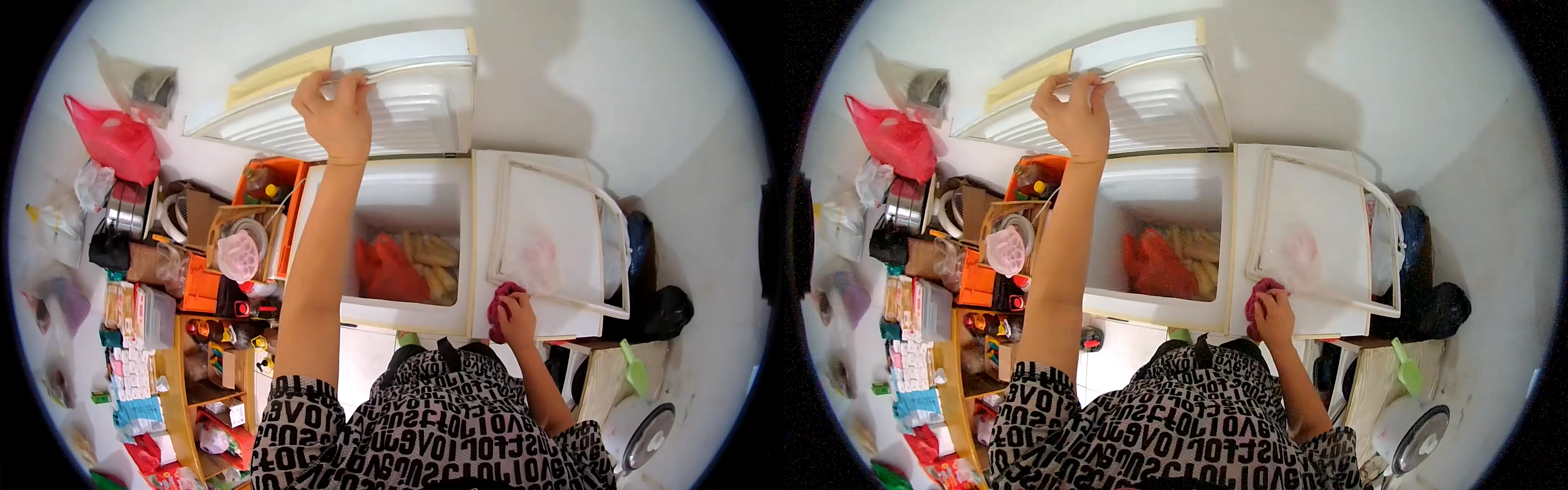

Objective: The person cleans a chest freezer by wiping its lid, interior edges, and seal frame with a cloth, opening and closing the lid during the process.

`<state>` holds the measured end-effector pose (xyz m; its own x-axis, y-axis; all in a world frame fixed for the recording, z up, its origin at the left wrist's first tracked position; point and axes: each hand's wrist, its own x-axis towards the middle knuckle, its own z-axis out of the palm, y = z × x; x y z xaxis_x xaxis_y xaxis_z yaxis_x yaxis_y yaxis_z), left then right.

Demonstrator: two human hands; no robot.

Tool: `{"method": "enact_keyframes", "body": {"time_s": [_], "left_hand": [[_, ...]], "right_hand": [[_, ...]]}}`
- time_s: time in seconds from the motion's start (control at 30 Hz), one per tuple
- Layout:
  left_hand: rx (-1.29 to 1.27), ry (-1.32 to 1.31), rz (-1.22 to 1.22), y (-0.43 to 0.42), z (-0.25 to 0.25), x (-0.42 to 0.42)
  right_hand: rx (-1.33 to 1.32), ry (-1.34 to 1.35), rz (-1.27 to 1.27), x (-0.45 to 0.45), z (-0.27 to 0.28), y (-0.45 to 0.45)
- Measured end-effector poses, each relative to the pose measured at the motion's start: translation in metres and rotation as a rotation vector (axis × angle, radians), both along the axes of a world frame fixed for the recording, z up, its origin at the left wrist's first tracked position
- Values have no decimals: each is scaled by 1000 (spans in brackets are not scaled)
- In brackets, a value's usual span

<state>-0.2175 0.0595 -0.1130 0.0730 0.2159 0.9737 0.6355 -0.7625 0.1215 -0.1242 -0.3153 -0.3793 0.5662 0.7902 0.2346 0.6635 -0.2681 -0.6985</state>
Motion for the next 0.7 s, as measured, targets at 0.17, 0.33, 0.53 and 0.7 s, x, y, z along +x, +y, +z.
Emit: {"method": "enact_keyframes", "body": {"time_s": [0.17, 0.33, 0.53, 0.7], "left_hand": [[140, 45, -4, 10, -3, 0], [151, 5, -43, 12, -1, 0], [164, 126, -127, 25, 7, -34], [106, 202, 76, 75, 35, -108]], "right_hand": [[-41, 9, -10, -1, 2, 1], [-66, 52, -3, -6, -10, -5], [-216, -262, 92, -27, 12, -33], [-202, -67, 58, 9, -19, -40]]}}
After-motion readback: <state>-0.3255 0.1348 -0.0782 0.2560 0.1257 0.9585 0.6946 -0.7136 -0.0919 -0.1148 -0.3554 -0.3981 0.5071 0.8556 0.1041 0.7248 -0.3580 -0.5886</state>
